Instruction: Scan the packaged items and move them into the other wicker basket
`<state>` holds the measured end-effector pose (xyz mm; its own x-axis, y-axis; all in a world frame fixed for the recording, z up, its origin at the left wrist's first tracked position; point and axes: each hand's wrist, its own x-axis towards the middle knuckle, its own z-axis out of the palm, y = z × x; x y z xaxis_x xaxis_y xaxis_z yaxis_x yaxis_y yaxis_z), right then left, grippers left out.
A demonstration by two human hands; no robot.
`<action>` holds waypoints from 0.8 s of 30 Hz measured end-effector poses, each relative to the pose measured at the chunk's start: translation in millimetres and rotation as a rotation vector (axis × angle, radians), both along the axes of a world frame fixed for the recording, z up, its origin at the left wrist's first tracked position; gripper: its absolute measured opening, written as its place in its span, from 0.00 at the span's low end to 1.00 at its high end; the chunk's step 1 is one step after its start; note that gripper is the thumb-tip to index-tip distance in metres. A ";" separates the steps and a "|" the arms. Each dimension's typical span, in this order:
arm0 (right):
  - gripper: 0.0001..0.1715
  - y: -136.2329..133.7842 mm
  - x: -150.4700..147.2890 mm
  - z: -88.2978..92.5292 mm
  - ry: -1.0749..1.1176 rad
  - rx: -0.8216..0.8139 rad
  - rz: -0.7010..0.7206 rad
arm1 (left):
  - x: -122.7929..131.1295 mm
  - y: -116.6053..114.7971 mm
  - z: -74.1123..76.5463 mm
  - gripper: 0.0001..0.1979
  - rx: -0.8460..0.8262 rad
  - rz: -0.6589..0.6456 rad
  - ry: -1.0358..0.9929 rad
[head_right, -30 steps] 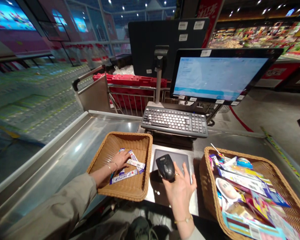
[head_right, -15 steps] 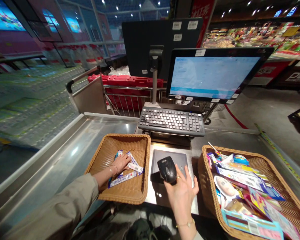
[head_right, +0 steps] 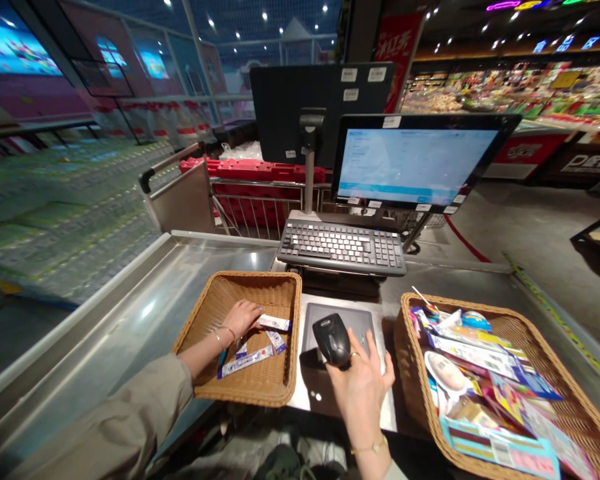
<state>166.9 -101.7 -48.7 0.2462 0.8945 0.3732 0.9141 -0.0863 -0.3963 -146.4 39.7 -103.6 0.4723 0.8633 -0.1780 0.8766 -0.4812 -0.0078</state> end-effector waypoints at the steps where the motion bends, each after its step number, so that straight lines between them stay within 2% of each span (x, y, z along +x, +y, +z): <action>1: 0.15 -0.2 0.8 0.8 -0.002 0.002 0.005 | 1.3 -0.7 5.1 0.17 0.027 0.013 -0.006; 14: 0.12 -1.7 3.7 17.5 -0.016 0.023 0.071 | 26.3 -30.8 64.0 0.17 0.352 0.165 -0.115; 24: 0.13 -4.3 5.2 32.8 0.000 0.046 0.096 | 42.9 -44.0 88.1 0.17 0.542 0.285 -0.191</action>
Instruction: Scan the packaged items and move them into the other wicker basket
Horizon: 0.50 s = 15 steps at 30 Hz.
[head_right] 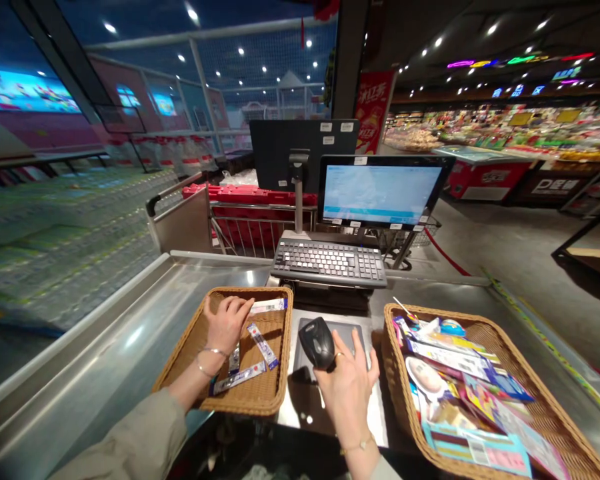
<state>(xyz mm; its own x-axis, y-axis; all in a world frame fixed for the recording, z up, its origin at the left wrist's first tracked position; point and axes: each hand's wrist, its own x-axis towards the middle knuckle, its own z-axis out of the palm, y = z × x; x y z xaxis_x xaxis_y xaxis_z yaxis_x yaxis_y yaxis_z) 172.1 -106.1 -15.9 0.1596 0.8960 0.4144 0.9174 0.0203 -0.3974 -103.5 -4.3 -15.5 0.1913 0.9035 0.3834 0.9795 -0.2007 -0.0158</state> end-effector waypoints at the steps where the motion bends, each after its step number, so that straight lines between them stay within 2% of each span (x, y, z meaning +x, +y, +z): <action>1: 0.13 -0.1 -0.8 1.2 0.007 -0.005 0.000 | 1.4 -1.3 2.4 0.17 0.015 0.008 -0.006; 6: 0.12 -0.7 -7.8 9.5 0.046 -0.005 0.015 | 17.2 -9.6 11.9 0.16 0.078 -0.015 -0.007; 15: 0.11 -5.3 -12.9 24.2 0.095 -0.010 0.027 | 48.6 -16.7 17.8 0.16 0.132 -0.034 0.038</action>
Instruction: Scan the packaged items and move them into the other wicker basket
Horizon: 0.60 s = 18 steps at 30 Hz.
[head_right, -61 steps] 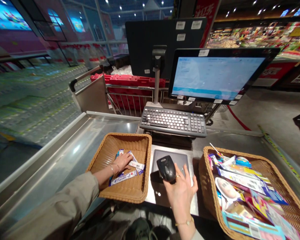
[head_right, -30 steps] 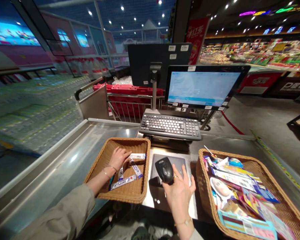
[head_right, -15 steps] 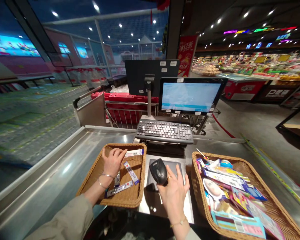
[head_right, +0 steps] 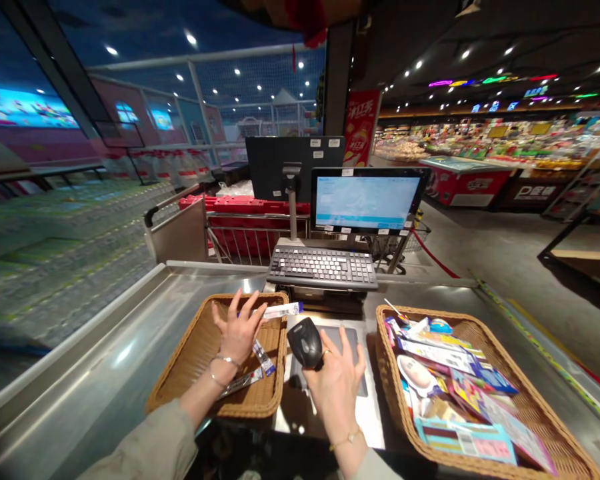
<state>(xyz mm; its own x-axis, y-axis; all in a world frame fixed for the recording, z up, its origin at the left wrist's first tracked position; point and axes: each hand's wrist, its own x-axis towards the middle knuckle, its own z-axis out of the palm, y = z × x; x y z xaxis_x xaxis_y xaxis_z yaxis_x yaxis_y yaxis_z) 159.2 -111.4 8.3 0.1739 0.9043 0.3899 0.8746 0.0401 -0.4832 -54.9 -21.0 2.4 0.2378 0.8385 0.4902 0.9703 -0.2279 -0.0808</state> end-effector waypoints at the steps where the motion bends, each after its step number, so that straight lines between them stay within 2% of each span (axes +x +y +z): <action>1: 0.11 -0.6 0.4 0.8 0.000 0.004 0.001 | 1.8 -0.1 0.0 0.16 0.021 -0.008 0.005; 9: 0.13 -4.4 5.1 4.5 0.035 -0.008 -0.011 | 13.4 1.7 -6.5 0.15 0.231 -0.073 -0.086; 18: 0.13 -10.2 9.2 7.2 0.041 -0.021 -0.022 | 24.2 -1.0 -5.0 0.14 0.234 -0.090 -0.112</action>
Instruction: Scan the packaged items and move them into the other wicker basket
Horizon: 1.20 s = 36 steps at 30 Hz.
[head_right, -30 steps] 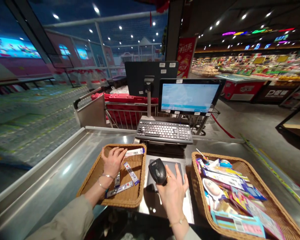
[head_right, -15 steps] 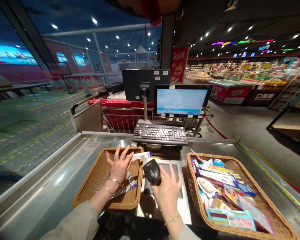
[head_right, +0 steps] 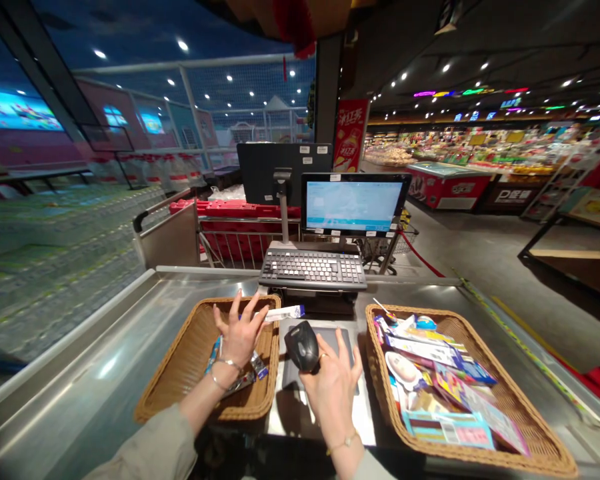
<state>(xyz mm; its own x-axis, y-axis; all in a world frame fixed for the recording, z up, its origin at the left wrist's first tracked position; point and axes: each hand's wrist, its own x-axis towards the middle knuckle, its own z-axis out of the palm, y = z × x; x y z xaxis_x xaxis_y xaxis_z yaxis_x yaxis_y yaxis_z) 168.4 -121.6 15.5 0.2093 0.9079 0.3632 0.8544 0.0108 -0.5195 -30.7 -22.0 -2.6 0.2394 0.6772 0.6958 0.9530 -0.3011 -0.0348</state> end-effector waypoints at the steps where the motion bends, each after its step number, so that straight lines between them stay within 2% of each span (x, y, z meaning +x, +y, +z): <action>1: 0.13 -0.5 1.0 -0.8 -0.006 0.002 0.001 | 1.0 0.2 -0.2 0.14 0.000 -0.005 -0.003; 11: 0.12 -2.4 7.8 -6.8 -0.046 0.039 -0.014 | 9.5 6.4 -4.9 0.13 0.011 -0.023 -0.003; 17: 0.15 -4.2 16.9 -13.8 -0.056 0.047 -0.031 | 19.4 10.0 -4.8 0.13 -0.010 -0.037 -0.012; 31: 0.23 -21.8 51.6 -17.6 -0.097 0.080 -0.180 | 60.2 5.7 -2.5 0.13 -0.033 -0.141 -0.036; 36: 0.20 -30.3 66.7 -17.3 -0.112 0.051 -0.233 | 78.6 4.0 1.9 0.13 -0.038 -0.184 -0.051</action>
